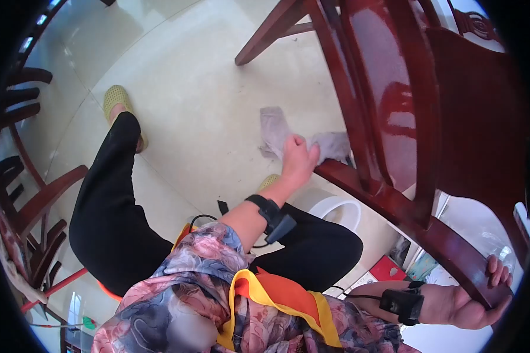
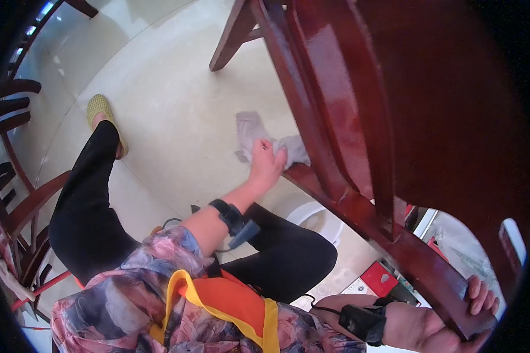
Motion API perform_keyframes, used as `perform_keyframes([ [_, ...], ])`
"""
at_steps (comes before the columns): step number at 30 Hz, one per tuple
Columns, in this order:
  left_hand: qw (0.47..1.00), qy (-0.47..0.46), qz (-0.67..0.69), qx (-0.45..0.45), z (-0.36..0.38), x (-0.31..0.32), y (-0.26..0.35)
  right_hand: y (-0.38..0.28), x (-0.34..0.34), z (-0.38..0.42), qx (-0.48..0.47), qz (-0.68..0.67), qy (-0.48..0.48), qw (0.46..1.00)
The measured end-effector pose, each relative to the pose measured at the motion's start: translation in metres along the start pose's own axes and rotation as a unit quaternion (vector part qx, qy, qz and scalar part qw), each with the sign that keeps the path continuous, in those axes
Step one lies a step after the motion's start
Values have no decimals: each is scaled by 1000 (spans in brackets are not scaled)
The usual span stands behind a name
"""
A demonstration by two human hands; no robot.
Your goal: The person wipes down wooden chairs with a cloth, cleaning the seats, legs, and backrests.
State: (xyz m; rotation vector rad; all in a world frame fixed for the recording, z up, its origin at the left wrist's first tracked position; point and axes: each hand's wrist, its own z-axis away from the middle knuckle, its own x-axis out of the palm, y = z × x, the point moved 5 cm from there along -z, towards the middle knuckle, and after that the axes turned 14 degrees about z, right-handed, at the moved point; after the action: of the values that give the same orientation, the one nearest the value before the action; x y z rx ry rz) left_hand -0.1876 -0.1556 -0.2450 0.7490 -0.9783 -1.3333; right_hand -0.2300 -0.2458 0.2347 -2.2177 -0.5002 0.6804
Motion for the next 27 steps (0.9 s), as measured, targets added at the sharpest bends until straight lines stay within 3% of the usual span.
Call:
perform_keyframes([
  [1, 999, 4, -8, -43, -7, -9, -14, 2, -9, -6, -10, -9, 18, 1000],
  [2, 999, 9, -7, -43, -17, -22, -19, 3, -7, -11, 19, -53, -59, 997],
  [4, 955, 16, 39, -293, -35, -41, -44, 3, -11, -13, 30, -62, -65, 995],
  [5, 955, 15, 42, -293, -39, -39, -41, 3, -17, -14, 29, -61, -66, 996],
  [7, 917, -67, 236, -316, -44, -22, -26, 9, -32, -21, 34, -58, -93, 993],
  [8, 915, -68, 235, -320, -42, -13, -28, 12, -35, -24, 37, -56, -102, 993],
  [9, 973, -147, 71, -162, -41, -3, -18, 13, -35, -27, 54, -79, -136, 986],
  [10, 971, -219, -95, 7, -36, 9, -7, 14, -39, -31, 62, -85, -142, 984],
  [11, 971, -222, -95, 6, -39, 10, -14, 15, -44, -35, 69, -91, -148, 982],
  [12, 945, -265, -193, -9, -44, 7, -33, 16, -48, -39, 76, -96, -155, 980],
  [14, 858, -345, -378, -40, -51, -4, -81, 14, -49, -43, 90, -109, -194, 971],
  [16, 849, -310, -427, -7, -43, 7, -138, 15, -49, -54, 100, -83, -180, 975],
  [17, 952, -199, -140, -187, -39, 7, -144, 11, -44, -63, 111, -73, -182, 974],
  [18, 940, -167, 32, -296, -39, 1, -140, 15, -40, -67, 89, -57, -151, 983],
  [19, 893, -101, 189, -395, -37, -6, -132, 20, -32, -68, 71, -30, -106, 991],
  [20, 851, -149, 217, -454, -32, -16, -106, 24, -24, -71, 59, -10, -75, 995],
  [22, 814, -224, 311, -436, -27, -20, -55, 37, -31, -87, 43, -6, -45, 998],
  [23, 827, -247, 297, -408, -32, -20, -24, 44, -40, -97, 31, -14, -40, 999],
  [24, 836, -255, 295, -387, -27, -59, 4, 28, -36, -64, 24, -28, -43, 998],
  [26, 841, -179, 453, -236, -35, -90, 99, 31, -42, -59, 19, -50, -38, 998],
  [27, 859, -194, 455, -132, -40, -96, 149, 37, -41, -55, 34, -61, -17, 997],
])
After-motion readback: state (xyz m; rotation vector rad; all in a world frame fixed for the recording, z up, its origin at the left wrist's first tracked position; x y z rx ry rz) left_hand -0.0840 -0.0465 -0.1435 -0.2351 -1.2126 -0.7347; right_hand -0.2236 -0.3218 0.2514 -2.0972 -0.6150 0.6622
